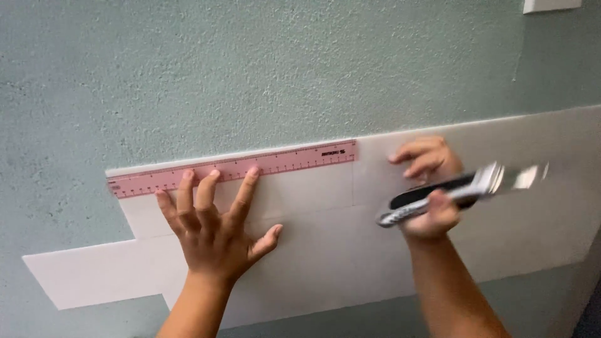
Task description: Measuring and cutting foam wall tiles with a ruler and utility knife.
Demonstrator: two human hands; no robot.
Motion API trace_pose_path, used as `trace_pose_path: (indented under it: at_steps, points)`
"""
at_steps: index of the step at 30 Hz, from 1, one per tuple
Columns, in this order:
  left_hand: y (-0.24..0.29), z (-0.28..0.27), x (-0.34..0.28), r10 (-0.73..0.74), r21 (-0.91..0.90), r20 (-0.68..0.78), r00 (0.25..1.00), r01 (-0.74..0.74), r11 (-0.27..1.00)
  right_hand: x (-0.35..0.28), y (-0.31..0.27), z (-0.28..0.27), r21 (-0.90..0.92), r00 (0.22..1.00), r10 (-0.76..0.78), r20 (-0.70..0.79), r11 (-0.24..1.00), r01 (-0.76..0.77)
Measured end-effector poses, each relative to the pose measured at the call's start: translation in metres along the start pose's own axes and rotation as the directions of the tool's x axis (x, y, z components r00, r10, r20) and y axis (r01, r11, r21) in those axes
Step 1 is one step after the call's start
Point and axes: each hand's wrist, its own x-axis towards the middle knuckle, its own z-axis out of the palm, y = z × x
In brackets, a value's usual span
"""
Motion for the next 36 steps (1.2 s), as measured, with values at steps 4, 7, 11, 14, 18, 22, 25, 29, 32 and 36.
trace_pose_path:
  at_steps: [4,7,11,14,18,22,25,29,32,36]
  points:
    - [0.001,-0.001,0.001,-0.002,-0.016,0.021,1.0,0.002,1.0,-0.002,-0.013,0.015,-0.095,0.963,-0.101,0.249,0.987,0.128]
    - [0.002,-0.003,0.002,-0.008,0.002,0.037,0.999,0.008,1.0,-0.002,-0.022,0.02,-0.202,0.94,-0.121,0.318,0.96,0.192]
    - [0.002,-0.004,0.005,-0.001,0.019,-0.002,1.0,0.001,1.0,-0.004,-0.023,0.022,-0.241,0.933,-0.122,0.339,0.947,0.211]
    - [-0.001,-0.007,0.005,0.008,0.032,-0.022,1.0,-0.007,0.999,-0.005,-0.019,0.024,-0.276,0.931,-0.162,0.328,0.926,0.259]
    - [-0.013,-0.013,0.016,0.024,0.079,-0.07,0.997,-0.018,0.997,-0.009,-0.013,0.024,-0.297,0.927,-0.191,0.322,0.909,0.291]
    - [-0.022,-0.006,0.016,0.047,-0.003,-0.185,0.982,-0.048,0.999,-0.01,-0.012,0.026,-0.286,0.932,-0.18,0.316,0.918,0.274]
    - [-0.017,-0.005,0.013,0.005,0.019,-0.197,0.98,-0.001,1.0,-0.011,-0.012,0.026,-0.292,0.929,-0.193,0.314,0.912,0.288]
    - [-0.016,-0.002,0.01,-0.011,0.033,-0.192,0.981,0.018,0.999,-0.013,-0.009,0.025,-0.283,0.929,-0.208,0.306,0.912,0.297]
    - [-0.019,-0.002,0.012,-0.001,0.027,-0.189,0.982,0.006,1.0,-0.012,-0.008,0.025,-0.292,0.926,-0.214,0.311,0.906,0.308]
    - [-0.022,-0.004,0.013,0.026,0.017,-0.19,0.981,-0.023,1.0,-0.013,-0.011,0.027,-0.3,0.923,-0.232,0.308,0.897,0.325]
